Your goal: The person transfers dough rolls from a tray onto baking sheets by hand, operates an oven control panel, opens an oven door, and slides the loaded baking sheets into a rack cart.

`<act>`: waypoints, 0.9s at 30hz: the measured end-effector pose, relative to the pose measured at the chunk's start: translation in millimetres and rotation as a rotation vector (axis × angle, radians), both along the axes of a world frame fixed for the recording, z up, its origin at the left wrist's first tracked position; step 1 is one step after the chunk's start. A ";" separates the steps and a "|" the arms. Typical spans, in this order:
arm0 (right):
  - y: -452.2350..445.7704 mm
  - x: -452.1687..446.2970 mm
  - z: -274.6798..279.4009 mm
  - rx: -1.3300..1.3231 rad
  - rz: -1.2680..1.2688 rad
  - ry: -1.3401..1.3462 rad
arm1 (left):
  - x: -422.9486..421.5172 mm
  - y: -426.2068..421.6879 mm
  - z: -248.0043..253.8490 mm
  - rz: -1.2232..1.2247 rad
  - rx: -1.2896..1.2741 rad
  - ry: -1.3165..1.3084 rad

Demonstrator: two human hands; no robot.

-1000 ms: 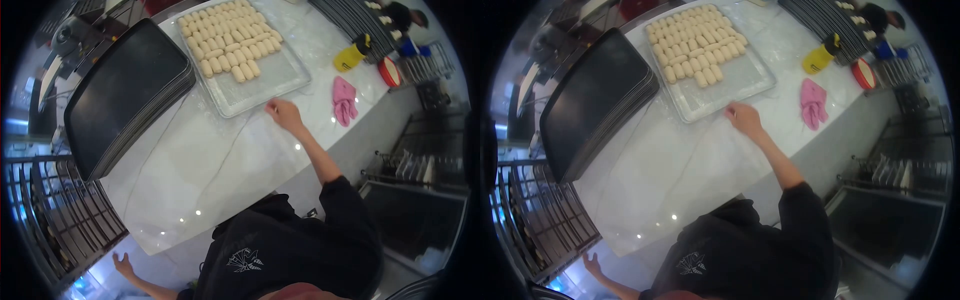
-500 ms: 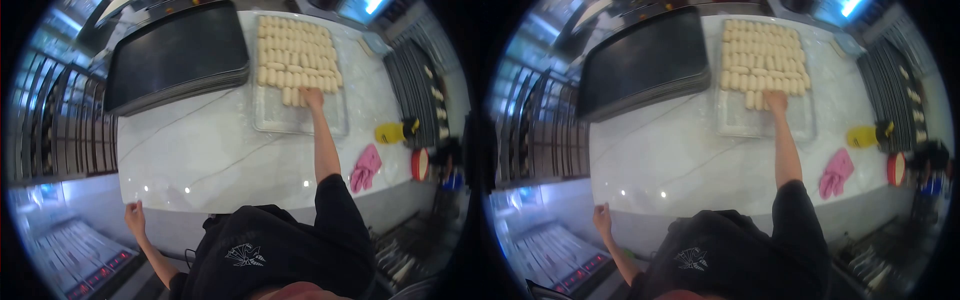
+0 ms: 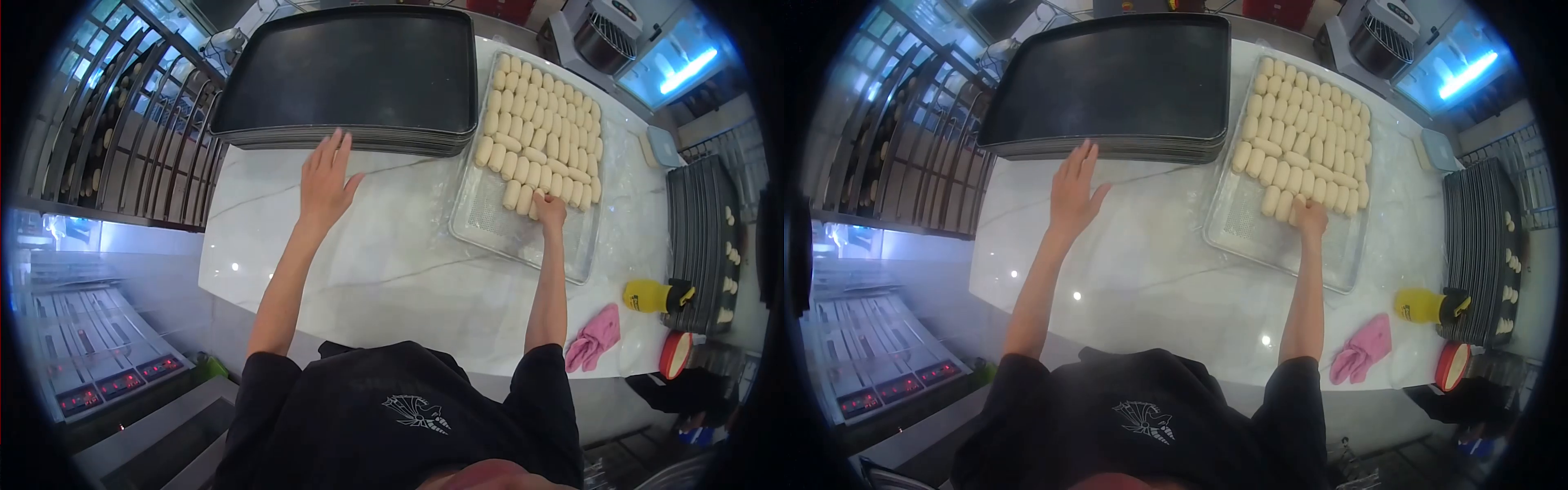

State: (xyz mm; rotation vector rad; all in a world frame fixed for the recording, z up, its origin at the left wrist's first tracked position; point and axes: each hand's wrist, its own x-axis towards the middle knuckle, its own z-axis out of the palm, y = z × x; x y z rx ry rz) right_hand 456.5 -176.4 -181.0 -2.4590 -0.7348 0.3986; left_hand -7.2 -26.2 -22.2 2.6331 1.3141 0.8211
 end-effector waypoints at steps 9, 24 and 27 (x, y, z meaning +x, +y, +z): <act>2.3 -11.5 27.1 0.150 -0.129 0.322 | 30.2 48.3 -7.7 0.041 0.197 0.182; -12.0 -27.5 37.9 0.193 -0.006 0.053 | 25.3 67.0 -2.8 -0.030 0.221 0.163; -19.1 -43.1 53.2 0.262 0.036 0.021 | 26.2 69.4 -3.4 -0.054 0.195 0.162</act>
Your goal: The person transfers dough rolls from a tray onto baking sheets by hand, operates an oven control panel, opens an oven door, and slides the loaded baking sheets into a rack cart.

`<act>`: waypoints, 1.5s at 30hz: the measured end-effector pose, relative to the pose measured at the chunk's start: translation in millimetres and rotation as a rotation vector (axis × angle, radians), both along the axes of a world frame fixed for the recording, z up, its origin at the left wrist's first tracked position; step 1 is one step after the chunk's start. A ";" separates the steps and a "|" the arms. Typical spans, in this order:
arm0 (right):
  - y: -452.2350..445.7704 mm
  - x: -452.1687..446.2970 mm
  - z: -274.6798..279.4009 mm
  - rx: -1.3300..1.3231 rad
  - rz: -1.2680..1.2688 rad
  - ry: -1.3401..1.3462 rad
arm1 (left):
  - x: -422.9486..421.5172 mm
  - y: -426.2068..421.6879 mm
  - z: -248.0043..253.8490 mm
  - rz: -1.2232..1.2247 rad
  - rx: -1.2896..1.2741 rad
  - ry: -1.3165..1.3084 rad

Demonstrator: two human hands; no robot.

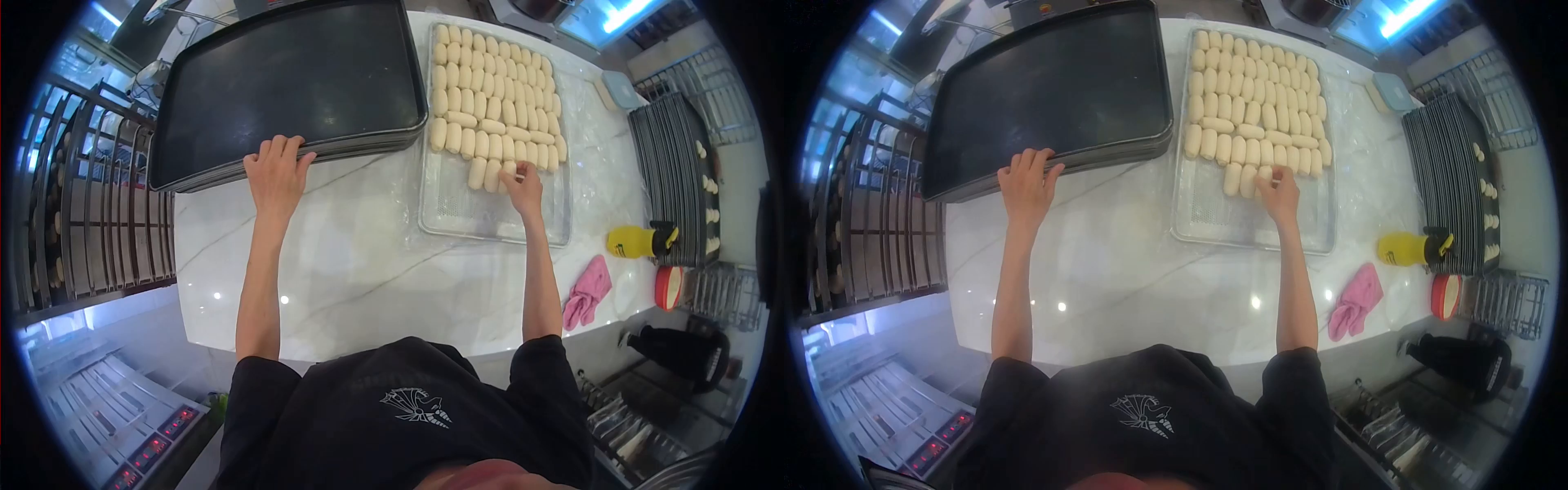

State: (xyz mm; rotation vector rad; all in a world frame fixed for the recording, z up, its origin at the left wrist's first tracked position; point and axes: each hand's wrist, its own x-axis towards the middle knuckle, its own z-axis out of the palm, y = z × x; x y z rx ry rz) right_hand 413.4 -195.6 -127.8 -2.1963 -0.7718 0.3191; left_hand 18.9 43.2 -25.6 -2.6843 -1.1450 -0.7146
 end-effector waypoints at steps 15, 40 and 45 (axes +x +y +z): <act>-27.5 -52.8 64.2 0.175 0.184 -0.130 | -5.3 9.7 1.7 -0.011 -0.120 0.015; 0.5 -303.2 158.9 0.169 1.090 0.142 | -116.4 -184.3 44.3 0.071 -1.650 -1.091; 2.4 -324.1 154.4 0.182 1.128 0.164 | -139.8 -192.6 48.8 0.077 -1.630 -1.127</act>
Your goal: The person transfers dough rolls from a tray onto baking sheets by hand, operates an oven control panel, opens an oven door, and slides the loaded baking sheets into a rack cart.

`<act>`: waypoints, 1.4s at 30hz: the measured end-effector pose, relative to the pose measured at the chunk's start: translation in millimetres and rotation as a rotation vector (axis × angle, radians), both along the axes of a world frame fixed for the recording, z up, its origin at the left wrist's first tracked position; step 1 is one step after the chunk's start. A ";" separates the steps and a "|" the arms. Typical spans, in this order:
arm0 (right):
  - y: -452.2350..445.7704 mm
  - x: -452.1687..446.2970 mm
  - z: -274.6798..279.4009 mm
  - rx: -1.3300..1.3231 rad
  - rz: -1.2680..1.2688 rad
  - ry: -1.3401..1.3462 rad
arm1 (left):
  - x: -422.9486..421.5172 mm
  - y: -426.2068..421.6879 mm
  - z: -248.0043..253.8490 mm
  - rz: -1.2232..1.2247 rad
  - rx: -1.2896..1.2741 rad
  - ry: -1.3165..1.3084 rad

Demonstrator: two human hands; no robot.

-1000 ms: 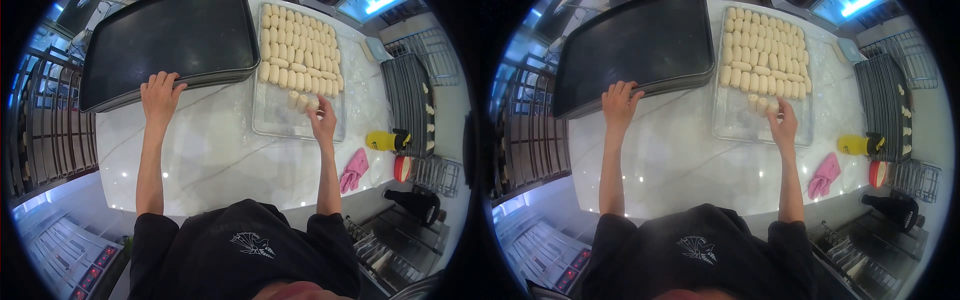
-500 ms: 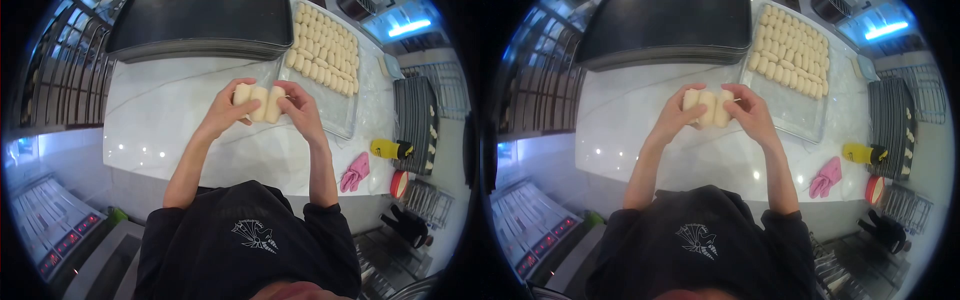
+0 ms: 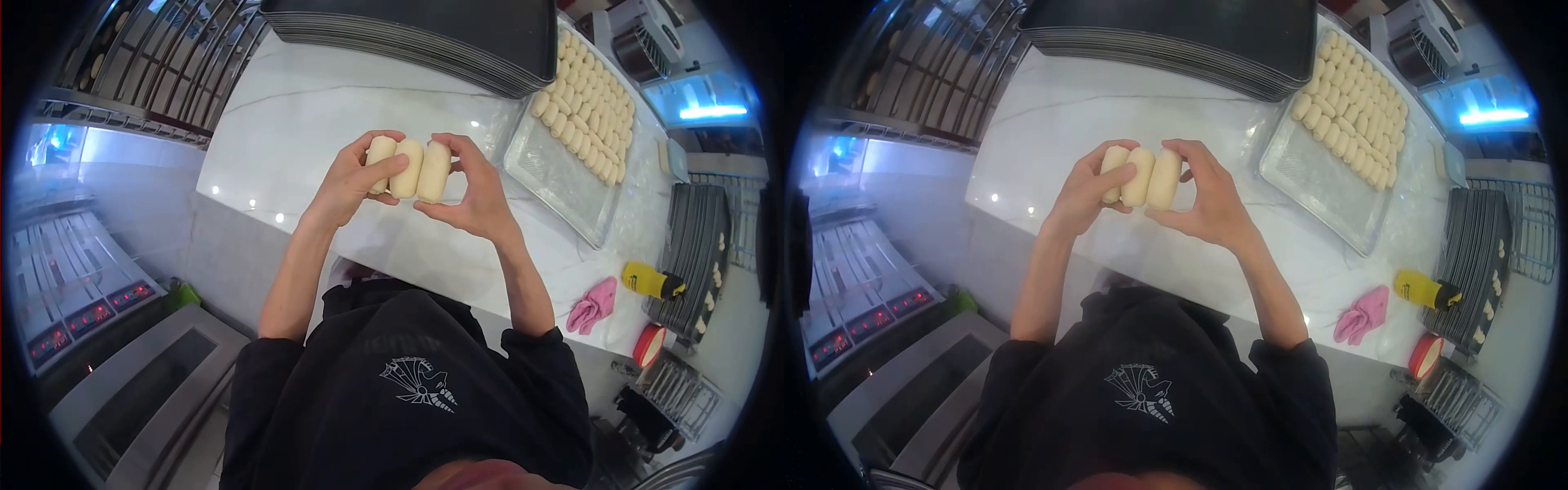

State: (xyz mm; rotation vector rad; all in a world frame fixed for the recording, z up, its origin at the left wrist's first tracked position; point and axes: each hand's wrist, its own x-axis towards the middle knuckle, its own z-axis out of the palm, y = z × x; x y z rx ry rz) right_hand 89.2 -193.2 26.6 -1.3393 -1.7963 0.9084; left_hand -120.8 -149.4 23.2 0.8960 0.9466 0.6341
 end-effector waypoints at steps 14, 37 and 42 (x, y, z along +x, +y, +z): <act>65.5 -96.0 -5.6 0.154 -0.027 -0.051 | -94.4 62.7 -5.8 0.009 0.022 -0.016; 401.7 -179.5 -34.1 0.432 -0.374 -0.548 | -192.5 246.7 -74.2 0.571 -0.130 -0.276; 422.3 -193.1 -45.6 0.518 -0.440 -0.961 | -196.7 242.6 -85.4 0.575 -0.169 -0.295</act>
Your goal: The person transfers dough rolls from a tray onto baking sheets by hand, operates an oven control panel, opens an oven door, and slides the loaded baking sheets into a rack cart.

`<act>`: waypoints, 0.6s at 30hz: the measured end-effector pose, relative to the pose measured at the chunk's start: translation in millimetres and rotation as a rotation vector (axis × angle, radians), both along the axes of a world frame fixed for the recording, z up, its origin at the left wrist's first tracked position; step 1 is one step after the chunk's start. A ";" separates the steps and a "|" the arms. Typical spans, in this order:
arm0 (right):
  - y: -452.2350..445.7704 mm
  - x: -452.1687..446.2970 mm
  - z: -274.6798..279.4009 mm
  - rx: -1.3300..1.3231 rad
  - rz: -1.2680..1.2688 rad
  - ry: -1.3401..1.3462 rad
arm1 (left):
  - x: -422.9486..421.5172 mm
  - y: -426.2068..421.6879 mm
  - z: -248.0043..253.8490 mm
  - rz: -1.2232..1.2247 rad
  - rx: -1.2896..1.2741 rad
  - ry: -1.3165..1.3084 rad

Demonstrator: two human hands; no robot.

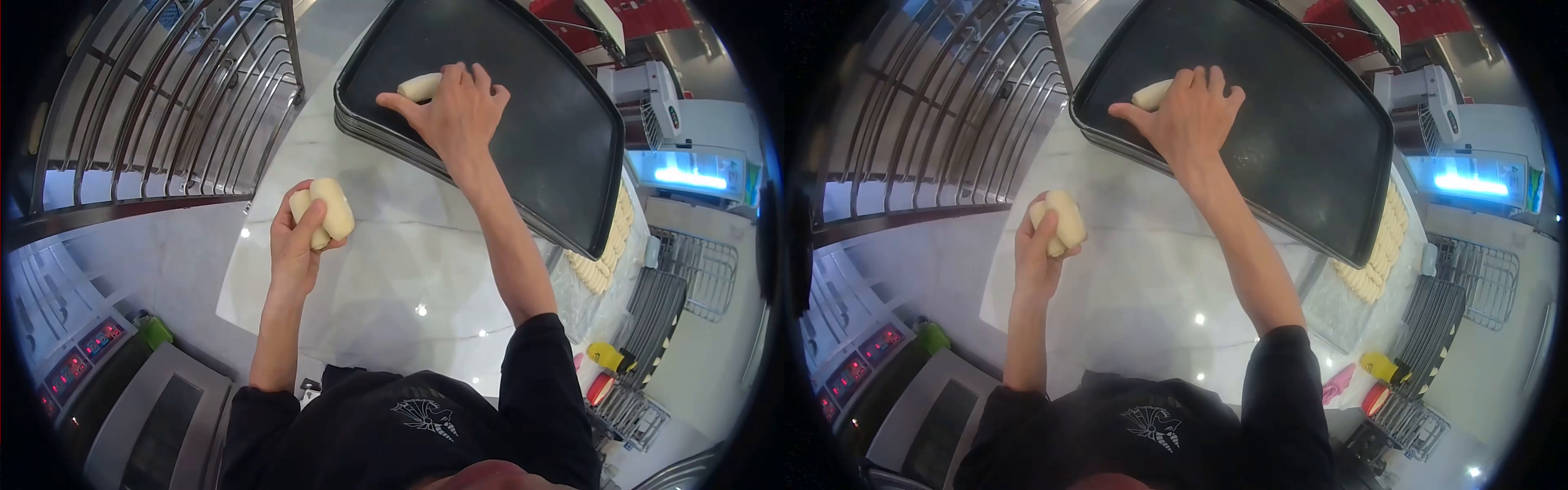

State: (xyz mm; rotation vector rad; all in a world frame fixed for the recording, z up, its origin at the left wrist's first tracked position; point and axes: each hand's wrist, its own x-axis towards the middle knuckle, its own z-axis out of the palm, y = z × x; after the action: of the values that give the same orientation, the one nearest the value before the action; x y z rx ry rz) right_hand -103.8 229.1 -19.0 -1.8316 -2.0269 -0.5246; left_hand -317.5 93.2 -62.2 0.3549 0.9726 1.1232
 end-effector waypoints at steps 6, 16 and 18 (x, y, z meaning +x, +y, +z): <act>11.8 26.4 7.8 -0.043 0.423 0.193 | -8.3 -2.6 -3.2 0.016 -0.009 0.032; 21.7 37.3 3.0 -0.415 0.409 0.260 | 11.0 -4.3 11.9 -0.027 0.070 -0.024; 21.8 41.1 1.5 -0.414 0.433 0.272 | 15.8 -3.0 17.9 -0.046 0.065 -0.042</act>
State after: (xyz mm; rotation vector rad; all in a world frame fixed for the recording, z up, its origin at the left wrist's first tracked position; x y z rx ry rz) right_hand -62.7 250.9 -17.5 -1.4798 -2.3548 0.2684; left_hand -301.8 90.1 -44.3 0.4032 0.8886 1.1185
